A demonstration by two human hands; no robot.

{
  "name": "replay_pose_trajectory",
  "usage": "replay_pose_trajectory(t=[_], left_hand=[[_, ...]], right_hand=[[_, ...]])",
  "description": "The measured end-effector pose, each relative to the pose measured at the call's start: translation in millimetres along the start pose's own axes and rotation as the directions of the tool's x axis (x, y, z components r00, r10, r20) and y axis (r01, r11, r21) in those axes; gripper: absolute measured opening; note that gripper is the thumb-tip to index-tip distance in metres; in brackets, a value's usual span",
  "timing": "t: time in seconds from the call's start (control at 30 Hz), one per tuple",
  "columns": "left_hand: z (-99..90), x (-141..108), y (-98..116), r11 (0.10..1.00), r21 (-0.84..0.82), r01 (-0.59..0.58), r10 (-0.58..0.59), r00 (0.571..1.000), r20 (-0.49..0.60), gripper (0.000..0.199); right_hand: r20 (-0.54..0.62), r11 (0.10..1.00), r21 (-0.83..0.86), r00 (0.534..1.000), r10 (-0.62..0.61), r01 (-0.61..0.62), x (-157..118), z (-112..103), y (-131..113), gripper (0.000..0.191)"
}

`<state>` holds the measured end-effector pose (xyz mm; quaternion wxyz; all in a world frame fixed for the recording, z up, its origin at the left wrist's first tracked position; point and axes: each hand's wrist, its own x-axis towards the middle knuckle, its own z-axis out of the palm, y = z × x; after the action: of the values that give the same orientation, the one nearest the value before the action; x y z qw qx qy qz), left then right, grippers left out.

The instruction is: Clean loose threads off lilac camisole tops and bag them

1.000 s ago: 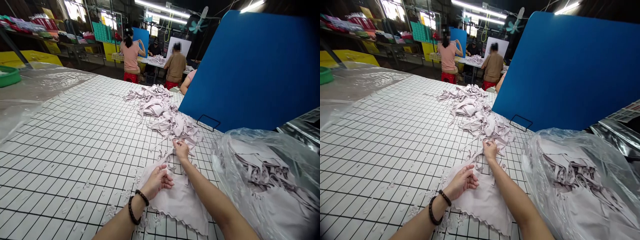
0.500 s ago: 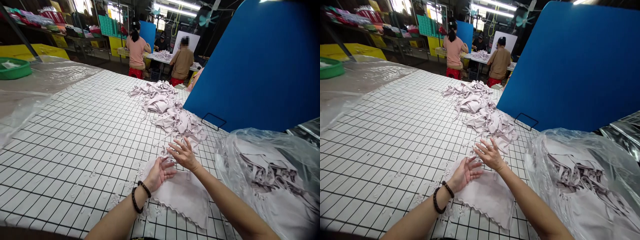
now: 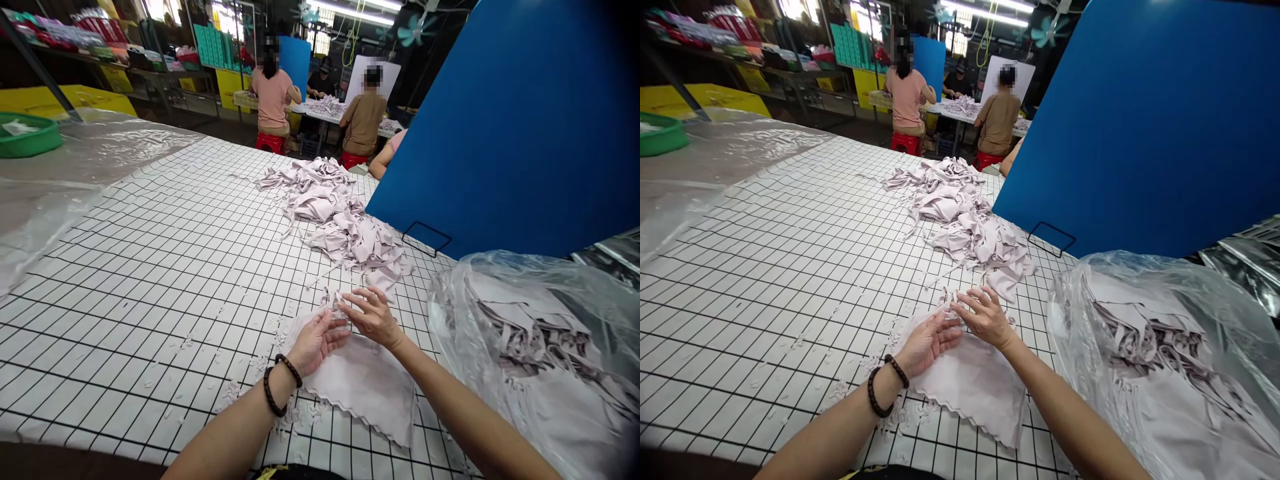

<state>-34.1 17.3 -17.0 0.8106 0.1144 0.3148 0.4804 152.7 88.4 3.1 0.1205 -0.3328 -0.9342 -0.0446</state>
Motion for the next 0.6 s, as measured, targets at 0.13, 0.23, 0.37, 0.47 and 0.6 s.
replay_pose_trajectory(t=[0.13, 0.23, 0.37, 0.47, 0.6], left_hand=[[-0.6, 3, -7, 0.997, 0.021, -0.071, 0.072, 0.996, -0.051, 0.031], [-1.6, 4, -12, 0.993, 0.061, -0.098, 0.102, 0.993, -0.061, 0.028], [-1.7, 3, -14, 0.988, 0.101, -0.119, 0.124, 0.991, -0.049, 0.031], [-0.6, 3, -15, 0.978, 0.143, -0.153, 0.159, 0.986, -0.037, 0.033], [3.4, 0, -12, 0.969, 0.201, -0.143, 0.156, 0.987, -0.047, 0.041]], right_hand=[[0.022, 0.995, 0.050, 0.996, 0.085, -0.086, -1, -1, -2, 0.037], [0.019, 0.959, 0.203, 0.980, 0.197, -0.197, 3, -14, -8, 0.049], [0.202, 0.742, 0.581, 0.942, 0.266, -0.334, 12, -38, -25, 0.053], [0.410, 0.575, 0.681, 0.886, 0.214, -0.454, 20, -45, -34, 0.038], [0.526, 0.417, 0.704, 0.817, 0.237, -0.574, 24, -35, -31, 0.030]])
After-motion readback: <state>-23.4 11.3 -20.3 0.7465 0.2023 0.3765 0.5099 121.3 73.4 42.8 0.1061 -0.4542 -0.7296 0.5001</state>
